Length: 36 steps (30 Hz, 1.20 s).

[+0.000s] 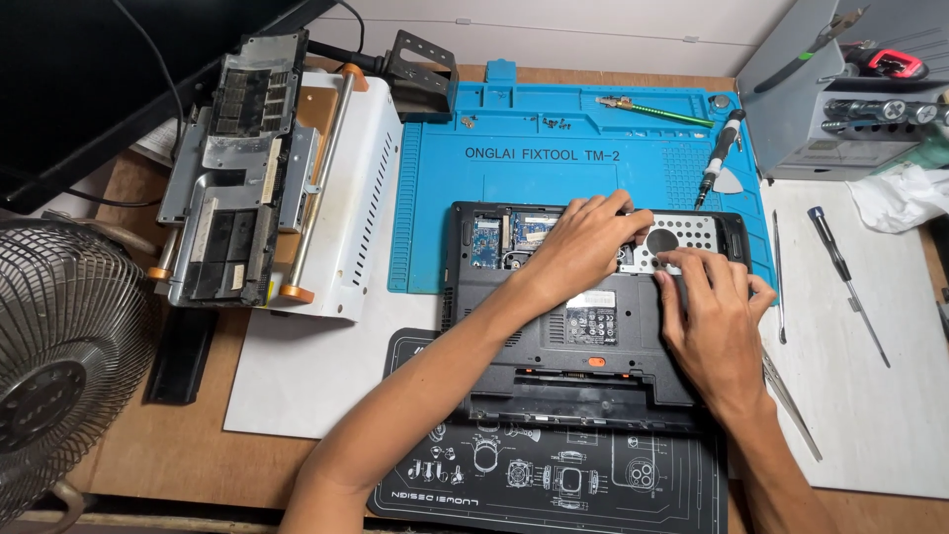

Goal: Disassembling a laptop by removing screws from the bottom and then removing the keyboard.

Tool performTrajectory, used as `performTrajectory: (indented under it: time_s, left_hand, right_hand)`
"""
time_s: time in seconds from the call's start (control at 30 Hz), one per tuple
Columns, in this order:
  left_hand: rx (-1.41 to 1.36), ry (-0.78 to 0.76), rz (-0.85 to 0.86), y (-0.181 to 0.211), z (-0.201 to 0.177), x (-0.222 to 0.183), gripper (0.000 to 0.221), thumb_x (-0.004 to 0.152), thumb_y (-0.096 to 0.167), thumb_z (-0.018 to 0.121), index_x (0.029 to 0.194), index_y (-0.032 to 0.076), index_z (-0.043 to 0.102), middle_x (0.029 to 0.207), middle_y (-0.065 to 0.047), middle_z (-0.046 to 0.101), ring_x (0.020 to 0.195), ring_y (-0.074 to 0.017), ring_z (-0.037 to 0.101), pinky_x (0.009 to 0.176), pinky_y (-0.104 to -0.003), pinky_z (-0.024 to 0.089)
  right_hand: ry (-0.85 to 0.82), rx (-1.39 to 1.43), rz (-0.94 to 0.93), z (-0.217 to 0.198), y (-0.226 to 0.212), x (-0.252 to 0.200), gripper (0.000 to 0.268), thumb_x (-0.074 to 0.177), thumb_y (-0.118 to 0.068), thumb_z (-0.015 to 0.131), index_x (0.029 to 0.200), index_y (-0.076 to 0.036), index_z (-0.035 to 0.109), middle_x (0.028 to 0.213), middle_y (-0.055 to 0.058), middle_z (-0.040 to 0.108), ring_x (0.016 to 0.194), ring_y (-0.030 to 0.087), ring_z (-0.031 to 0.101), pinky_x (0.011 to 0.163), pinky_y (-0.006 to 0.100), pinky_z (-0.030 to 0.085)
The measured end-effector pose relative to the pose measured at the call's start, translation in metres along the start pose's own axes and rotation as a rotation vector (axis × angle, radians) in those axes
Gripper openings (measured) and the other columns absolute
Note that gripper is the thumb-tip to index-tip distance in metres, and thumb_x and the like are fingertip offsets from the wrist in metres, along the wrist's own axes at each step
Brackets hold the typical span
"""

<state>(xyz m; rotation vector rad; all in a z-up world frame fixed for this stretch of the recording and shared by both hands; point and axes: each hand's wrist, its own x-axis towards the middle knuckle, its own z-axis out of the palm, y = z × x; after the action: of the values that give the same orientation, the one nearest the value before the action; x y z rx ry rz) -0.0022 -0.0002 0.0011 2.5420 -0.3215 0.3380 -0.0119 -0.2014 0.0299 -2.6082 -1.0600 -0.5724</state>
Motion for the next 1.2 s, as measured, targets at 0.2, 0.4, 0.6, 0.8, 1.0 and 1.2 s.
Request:
performTrajectory:
  time_s: [0.2,0.4,0.6,0.8,1.0,1.2]
  left_hand:
    - [-0.018,0.029,0.013,-0.001,0.0,0.0,0.038,0.078,-0.017,0.054,0.1,0.013,0.059,0.107,-0.012,0.057,0.089,-0.0333,0.061,0.079,-0.042,0.043]
    - [-0.035,0.035,-0.002,0.001,-0.005,0.0,0.037,0.078,-0.018,0.054,0.097,0.014,0.06,0.101,-0.009,0.057,0.088,-0.0297,0.06,0.078,-0.041,0.042]
    - [-0.016,0.037,-0.005,0.005,-0.012,0.0,0.039,0.075,-0.02,0.06,0.097,0.012,0.06,0.102,-0.009,0.058,0.087,-0.0296,0.06,0.076,-0.042,0.042]
    - [-0.144,0.091,-0.017,0.016,-0.03,-0.003,0.035,0.079,-0.023,0.058,0.092,0.007,0.07,0.091,-0.014,0.065,0.089,-0.0329,0.068,0.09,-0.052,0.05]
    - [-0.125,0.084,-0.008,0.009,-0.016,-0.001,0.035,0.079,-0.022,0.059,0.092,0.009,0.07,0.092,-0.013,0.065,0.088,-0.0319,0.068,0.088,-0.05,0.05]
    - [-0.075,0.092,0.011,0.006,-0.013,-0.002,0.034,0.076,-0.02,0.062,0.092,0.009,0.065,0.095,-0.01,0.061,0.093,-0.0341,0.067,0.09,-0.048,0.05]
  right_hand:
    - [-0.003,0.009,-0.002,-0.001,0.0,0.0,0.015,0.108,-0.021,0.063,0.121,-0.016,0.068,0.123,-0.001,0.069,0.105,0.023,0.06,0.094,0.038,0.027]
    - [0.009,-0.01,-0.013,0.001,0.001,0.0,0.015,0.107,-0.021,0.064,0.121,-0.017,0.068,0.123,-0.002,0.069,0.103,0.022,0.06,0.095,0.038,0.028]
    - [0.022,-0.009,-0.032,-0.001,0.0,0.0,0.016,0.107,-0.02,0.066,0.122,-0.017,0.069,0.122,-0.001,0.069,0.104,0.021,0.061,0.095,0.038,0.028]
    - [0.03,-0.005,0.007,0.001,0.001,0.001,0.011,0.11,-0.025,0.066,0.121,-0.023,0.068,0.115,-0.003,0.064,0.105,0.018,0.063,0.099,0.038,0.033]
    - [0.028,0.012,0.0,0.003,0.005,0.001,0.012,0.107,-0.023,0.067,0.119,-0.024,0.067,0.114,-0.004,0.064,0.105,0.017,0.063,0.099,0.037,0.032]
    - [-0.025,0.05,-0.02,0.003,0.007,0.001,0.014,0.105,-0.018,0.065,0.117,-0.024,0.069,0.112,-0.005,0.065,0.104,0.015,0.062,0.1,0.036,0.033]
